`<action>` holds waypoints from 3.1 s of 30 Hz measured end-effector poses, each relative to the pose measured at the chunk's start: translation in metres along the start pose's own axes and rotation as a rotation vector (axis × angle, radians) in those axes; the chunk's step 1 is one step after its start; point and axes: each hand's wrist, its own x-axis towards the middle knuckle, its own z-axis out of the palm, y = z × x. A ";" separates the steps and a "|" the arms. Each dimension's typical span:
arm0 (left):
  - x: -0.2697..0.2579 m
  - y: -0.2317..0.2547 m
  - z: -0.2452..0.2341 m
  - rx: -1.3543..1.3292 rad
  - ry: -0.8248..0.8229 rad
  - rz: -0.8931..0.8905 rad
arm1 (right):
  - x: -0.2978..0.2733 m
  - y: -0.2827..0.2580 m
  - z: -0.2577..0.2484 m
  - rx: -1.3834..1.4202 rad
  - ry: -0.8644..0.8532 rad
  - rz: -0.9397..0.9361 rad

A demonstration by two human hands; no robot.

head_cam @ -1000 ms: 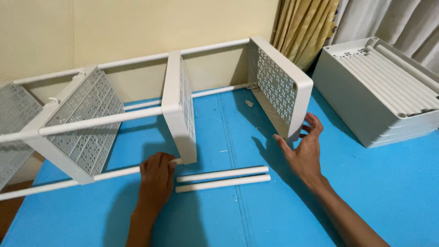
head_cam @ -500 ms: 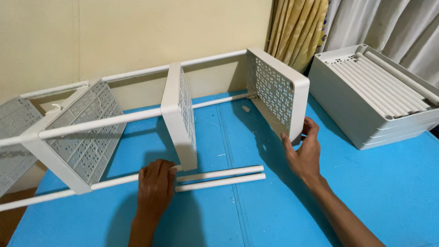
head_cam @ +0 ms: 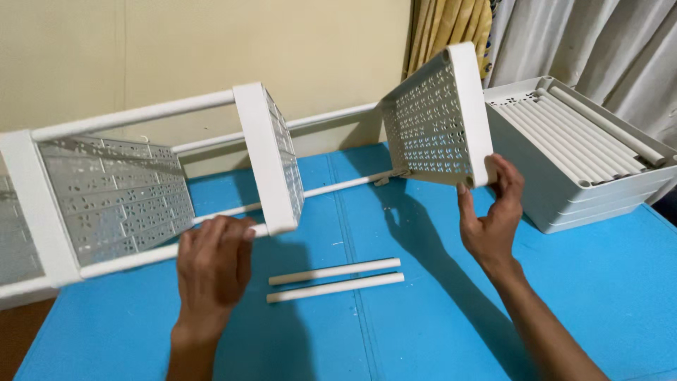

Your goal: The person assembles a white plastic shelving unit on a blue table. They insert vertical poles into perforated shelves, connect horizontal crossbars, and secure the frame. The person then places additional poles into a tray.

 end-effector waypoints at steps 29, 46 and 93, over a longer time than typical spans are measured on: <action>0.074 -0.032 0.022 0.095 0.000 -0.144 | 0.062 0.011 0.050 -0.155 -0.108 -0.037; 0.100 -0.045 0.063 0.105 -0.087 -0.218 | 0.083 0.028 0.071 -0.277 -0.204 -0.039; 0.023 0.177 0.243 -0.442 -0.598 0.036 | -0.015 0.072 -0.026 -0.554 -0.715 0.026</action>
